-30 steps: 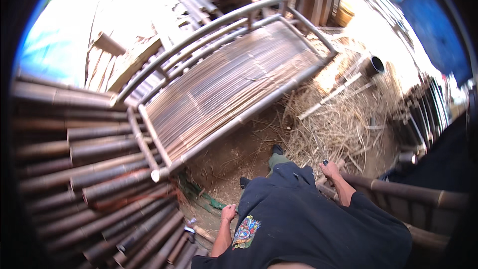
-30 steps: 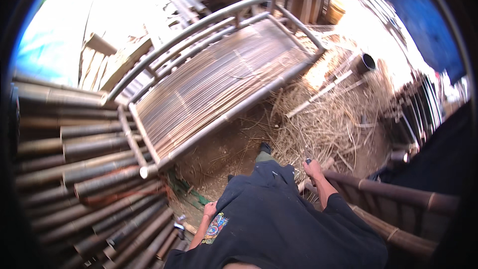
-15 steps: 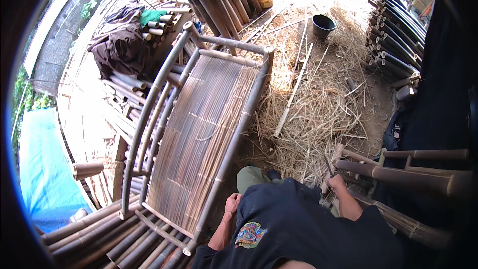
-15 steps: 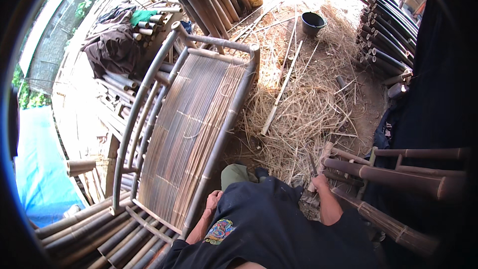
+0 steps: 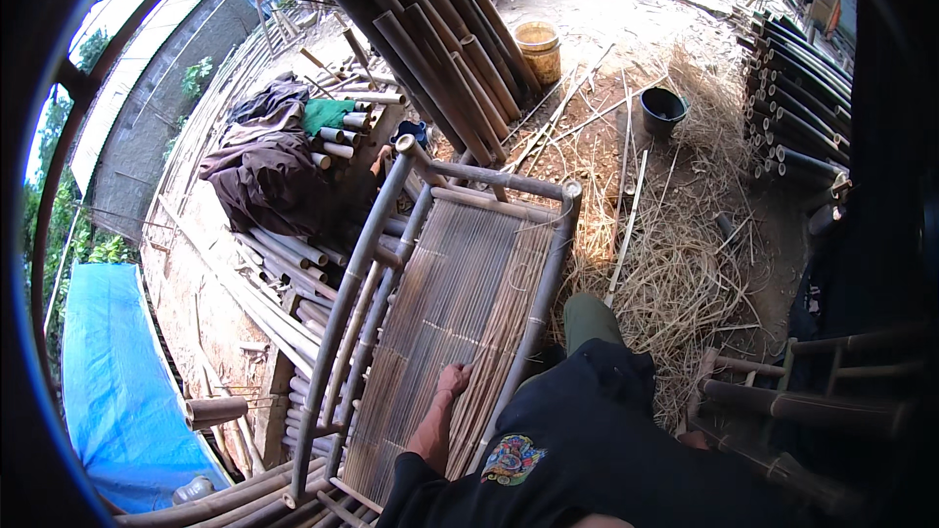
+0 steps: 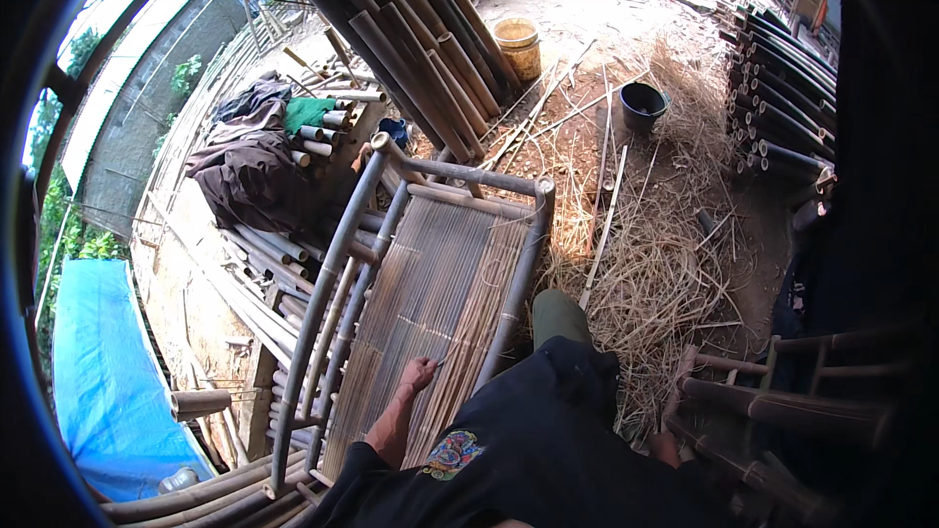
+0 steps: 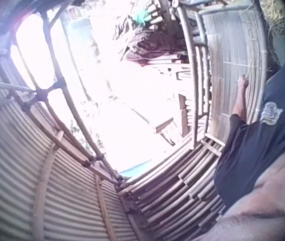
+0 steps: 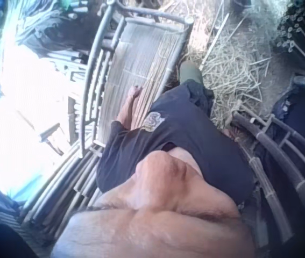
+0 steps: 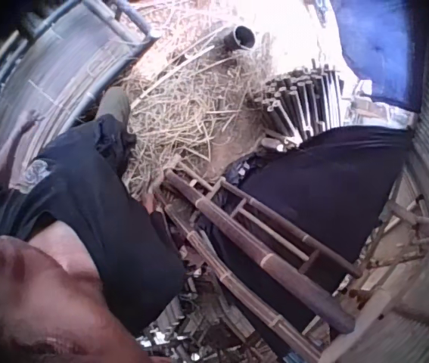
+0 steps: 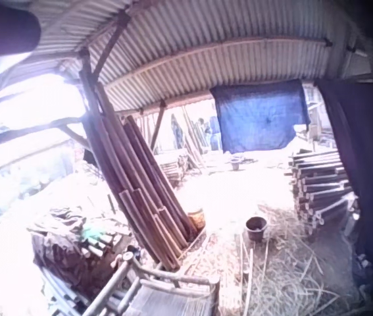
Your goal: The person uses a machete to shave and smooth thin bamboo strips, then fits them into a bamboo frame. They also use the machete to split a larger bamboo pole into smaller pieces and place the finished strips into the frame.
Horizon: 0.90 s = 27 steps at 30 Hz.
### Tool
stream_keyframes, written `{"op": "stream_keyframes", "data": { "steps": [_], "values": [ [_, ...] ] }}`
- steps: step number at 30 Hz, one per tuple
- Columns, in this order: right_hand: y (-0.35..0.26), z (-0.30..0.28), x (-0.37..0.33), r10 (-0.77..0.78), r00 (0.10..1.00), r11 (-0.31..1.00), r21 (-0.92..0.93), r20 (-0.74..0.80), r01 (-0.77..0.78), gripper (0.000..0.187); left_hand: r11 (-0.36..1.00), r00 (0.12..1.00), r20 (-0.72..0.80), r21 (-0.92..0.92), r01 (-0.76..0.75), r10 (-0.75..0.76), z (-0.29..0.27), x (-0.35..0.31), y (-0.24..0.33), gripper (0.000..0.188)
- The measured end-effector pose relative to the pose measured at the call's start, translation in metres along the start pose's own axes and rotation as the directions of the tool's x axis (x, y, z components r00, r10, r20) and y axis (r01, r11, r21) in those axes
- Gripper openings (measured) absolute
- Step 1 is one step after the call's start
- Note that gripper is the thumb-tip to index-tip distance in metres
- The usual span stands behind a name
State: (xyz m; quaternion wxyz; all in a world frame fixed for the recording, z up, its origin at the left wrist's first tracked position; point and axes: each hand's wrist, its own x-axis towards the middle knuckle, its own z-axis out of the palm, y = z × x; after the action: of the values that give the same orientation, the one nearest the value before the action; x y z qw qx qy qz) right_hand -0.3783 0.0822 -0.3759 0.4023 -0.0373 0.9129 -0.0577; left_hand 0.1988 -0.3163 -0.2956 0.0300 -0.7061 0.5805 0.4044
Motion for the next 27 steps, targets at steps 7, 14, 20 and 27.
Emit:
{"op": "stream_keyframes", "data": {
  "steps": [7, 14, 20, 27],
  "values": [
    [-0.114, -0.036, -0.020, -0.128, 0.982, 0.967, -0.205, 0.136, 0.154, 0.041, 0.927, 0.980, -0.185, -0.351, -0.135, 0.073, -0.051, 0.086, 0.077, 0.042],
    [-0.187, -0.082, 0.015, -0.072, 0.981, 0.997, -0.006, 0.181, 0.074, 0.037, 0.946, 0.994, -0.107, -0.320, -0.048, 0.014, -0.028, 0.094, 0.042, 0.043],
    [-0.301, -0.123, 0.034, -0.208, 0.976, 0.963, -0.161, 0.062, 0.215, 0.032, 0.911, 0.949, -0.158, -0.359, 0.204, -0.274, 0.047, 0.036, -0.135, 0.028],
    [-0.372, -0.125, 0.021, -0.243, 0.969, 0.970, -0.016, -0.033, 0.243, 0.034, 0.908, 0.844, 0.336, 0.126, 0.399, -0.417, 0.093, -0.047, -0.159, 0.027]
  ]
}}
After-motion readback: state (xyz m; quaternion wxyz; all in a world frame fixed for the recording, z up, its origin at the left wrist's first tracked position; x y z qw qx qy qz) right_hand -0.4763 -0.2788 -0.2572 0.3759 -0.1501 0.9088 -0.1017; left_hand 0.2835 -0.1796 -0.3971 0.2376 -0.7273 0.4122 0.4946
